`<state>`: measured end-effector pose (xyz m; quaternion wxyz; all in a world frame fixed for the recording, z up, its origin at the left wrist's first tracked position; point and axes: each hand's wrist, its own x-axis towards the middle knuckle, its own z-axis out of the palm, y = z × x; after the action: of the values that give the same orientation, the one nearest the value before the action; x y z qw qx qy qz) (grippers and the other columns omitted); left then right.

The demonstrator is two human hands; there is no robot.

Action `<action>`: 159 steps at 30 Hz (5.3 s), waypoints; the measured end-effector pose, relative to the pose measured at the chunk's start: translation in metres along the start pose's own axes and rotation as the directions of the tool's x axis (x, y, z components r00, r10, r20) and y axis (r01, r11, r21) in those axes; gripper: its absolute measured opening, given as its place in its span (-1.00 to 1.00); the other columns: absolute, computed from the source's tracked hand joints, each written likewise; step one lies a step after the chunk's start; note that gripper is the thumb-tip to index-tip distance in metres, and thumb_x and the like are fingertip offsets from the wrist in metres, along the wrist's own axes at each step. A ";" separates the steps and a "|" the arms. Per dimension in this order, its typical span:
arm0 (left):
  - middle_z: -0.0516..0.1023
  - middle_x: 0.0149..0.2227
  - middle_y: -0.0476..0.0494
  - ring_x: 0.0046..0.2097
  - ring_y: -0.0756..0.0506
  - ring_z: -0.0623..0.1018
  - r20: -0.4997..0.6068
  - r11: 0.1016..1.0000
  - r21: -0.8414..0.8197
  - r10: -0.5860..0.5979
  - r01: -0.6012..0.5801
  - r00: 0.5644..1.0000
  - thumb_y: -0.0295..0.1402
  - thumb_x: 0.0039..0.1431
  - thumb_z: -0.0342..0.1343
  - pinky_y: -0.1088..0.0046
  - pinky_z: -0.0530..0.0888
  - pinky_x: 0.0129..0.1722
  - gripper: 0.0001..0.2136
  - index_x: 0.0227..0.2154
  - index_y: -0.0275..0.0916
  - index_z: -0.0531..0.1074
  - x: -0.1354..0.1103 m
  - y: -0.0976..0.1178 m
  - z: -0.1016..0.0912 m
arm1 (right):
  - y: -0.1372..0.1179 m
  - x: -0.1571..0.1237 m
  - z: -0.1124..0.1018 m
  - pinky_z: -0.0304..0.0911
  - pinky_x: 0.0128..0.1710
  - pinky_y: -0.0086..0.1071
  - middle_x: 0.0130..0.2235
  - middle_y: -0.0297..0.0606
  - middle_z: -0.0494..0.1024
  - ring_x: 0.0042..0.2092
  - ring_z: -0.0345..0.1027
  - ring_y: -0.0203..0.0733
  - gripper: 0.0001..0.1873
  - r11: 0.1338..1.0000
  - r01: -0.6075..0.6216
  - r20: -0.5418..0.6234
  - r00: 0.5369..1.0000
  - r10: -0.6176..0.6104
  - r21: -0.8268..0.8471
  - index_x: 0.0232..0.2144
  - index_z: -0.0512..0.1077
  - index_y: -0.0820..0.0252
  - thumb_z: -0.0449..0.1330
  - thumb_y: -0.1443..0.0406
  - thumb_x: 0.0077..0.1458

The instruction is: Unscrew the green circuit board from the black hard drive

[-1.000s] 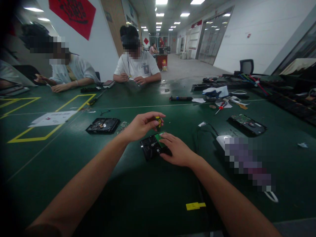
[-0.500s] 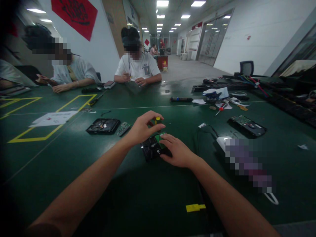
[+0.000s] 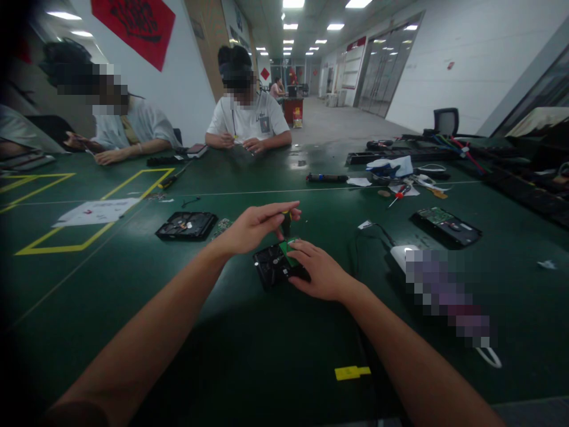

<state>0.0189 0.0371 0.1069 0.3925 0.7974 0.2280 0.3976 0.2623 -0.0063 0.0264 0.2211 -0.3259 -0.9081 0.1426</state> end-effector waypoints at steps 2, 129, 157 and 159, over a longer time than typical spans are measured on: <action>0.58 0.05 -0.22 -0.19 -0.04 0.60 -0.010 0.996 0.091 0.004 -0.003 1.000 -0.35 0.49 0.00 0.42 0.63 -0.28 -0.59 0.32 -0.10 0.42 0.000 0.002 0.000 | 0.000 0.000 0.000 0.15 0.41 0.24 0.39 -0.05 0.37 0.46 0.14 0.22 -0.41 1.000 0.003 -0.002 1.000 -0.003 0.004 0.26 0.38 0.04 0.36 0.17 0.22; 0.59 -0.13 -0.12 -0.17 -0.07 0.57 -0.188 0.957 0.282 -0.018 0.072 0.982 -0.15 0.28 0.32 0.44 0.50 -0.26 -0.76 -0.13 -0.18 0.54 0.002 0.005 0.007 | 0.000 -0.001 -0.009 0.10 0.44 0.22 0.45 -0.15 0.30 0.50 0.07 0.15 -0.57 0.996 -0.030 0.053 0.998 0.025 0.087 0.17 0.50 -0.01 0.33 0.24 0.26; 0.56 -0.24 -0.15 -0.23 -0.08 0.59 -0.069 0.962 -0.192 -0.209 0.192 0.976 -0.04 0.41 0.13 0.36 0.62 -0.28 -0.62 0.05 -0.24 0.51 0.003 -0.005 0.009 | 0.000 0.000 -0.010 0.10 0.45 0.19 0.44 -0.12 0.31 0.49 0.08 0.14 -0.58 0.997 -0.016 0.047 0.999 0.012 0.075 0.16 0.50 0.02 0.33 0.25 0.26; 0.56 -0.21 -0.22 -0.14 -0.14 0.59 -0.054 0.913 -0.326 -0.275 0.244 0.960 -0.01 0.45 0.04 0.30 0.64 -0.21 -0.57 0.03 -0.28 0.55 0.004 -0.006 0.007 | 0.001 -0.001 -0.008 0.10 0.45 0.20 0.43 -0.10 0.33 0.49 0.10 0.15 -0.58 0.997 -0.001 0.033 0.999 -0.002 0.079 0.15 0.51 0.03 0.34 0.26 0.24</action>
<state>0.0262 0.0401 0.1016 0.5528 0.6662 0.2842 0.4121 0.2675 -0.0048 0.0329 0.2187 -0.3142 -0.9054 0.1837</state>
